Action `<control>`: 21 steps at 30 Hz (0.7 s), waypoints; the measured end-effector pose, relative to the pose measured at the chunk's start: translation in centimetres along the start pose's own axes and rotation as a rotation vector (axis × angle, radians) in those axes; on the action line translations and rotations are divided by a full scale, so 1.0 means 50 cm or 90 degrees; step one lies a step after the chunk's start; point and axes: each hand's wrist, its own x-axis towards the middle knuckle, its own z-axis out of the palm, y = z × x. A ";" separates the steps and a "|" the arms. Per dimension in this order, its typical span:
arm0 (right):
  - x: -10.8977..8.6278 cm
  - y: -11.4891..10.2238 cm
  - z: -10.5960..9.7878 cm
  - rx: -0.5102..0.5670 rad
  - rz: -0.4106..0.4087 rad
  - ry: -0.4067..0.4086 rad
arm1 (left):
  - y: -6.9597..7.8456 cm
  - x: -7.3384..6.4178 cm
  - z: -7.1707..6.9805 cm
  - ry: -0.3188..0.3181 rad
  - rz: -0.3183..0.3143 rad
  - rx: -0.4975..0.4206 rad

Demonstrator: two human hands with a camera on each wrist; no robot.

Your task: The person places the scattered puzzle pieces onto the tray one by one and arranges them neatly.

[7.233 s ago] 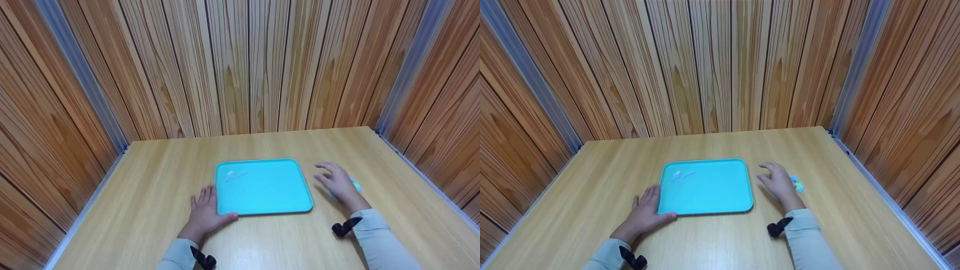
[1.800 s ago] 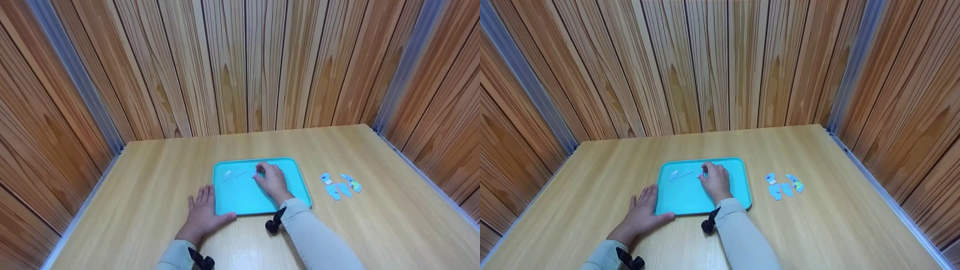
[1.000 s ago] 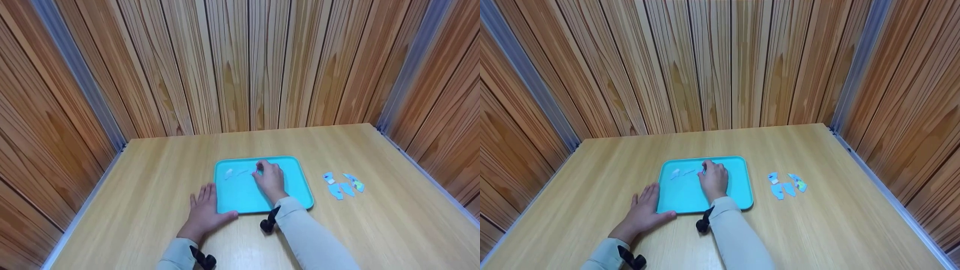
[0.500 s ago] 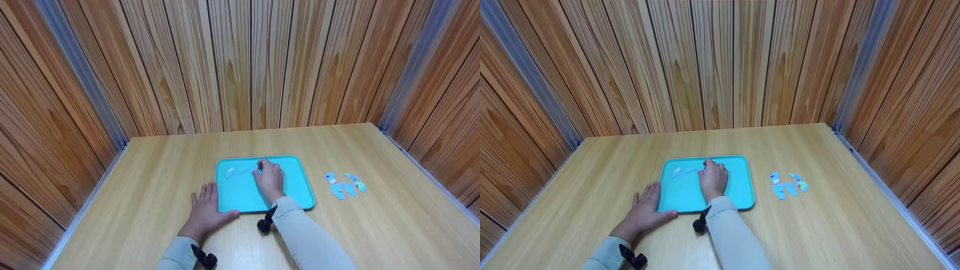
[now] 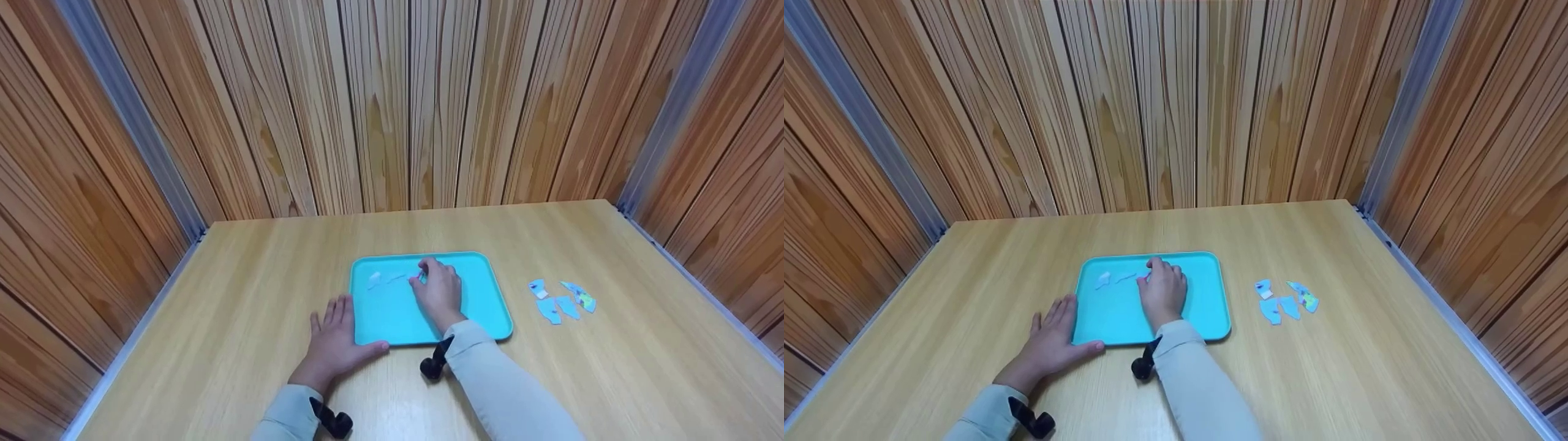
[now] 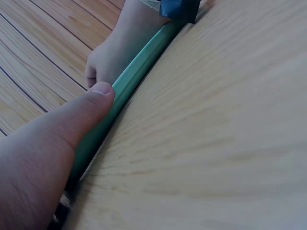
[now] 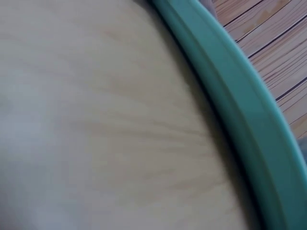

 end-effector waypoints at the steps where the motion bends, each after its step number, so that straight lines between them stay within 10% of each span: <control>1: 0.000 0.000 -0.003 0.004 -0.001 -0.002 | 0.001 0.000 -0.001 -0.001 0.000 -0.002; 21: -0.014 0.104 -0.175 0.144 -0.077 -0.042 | -0.003 -0.001 -0.002 0.001 0.005 -0.010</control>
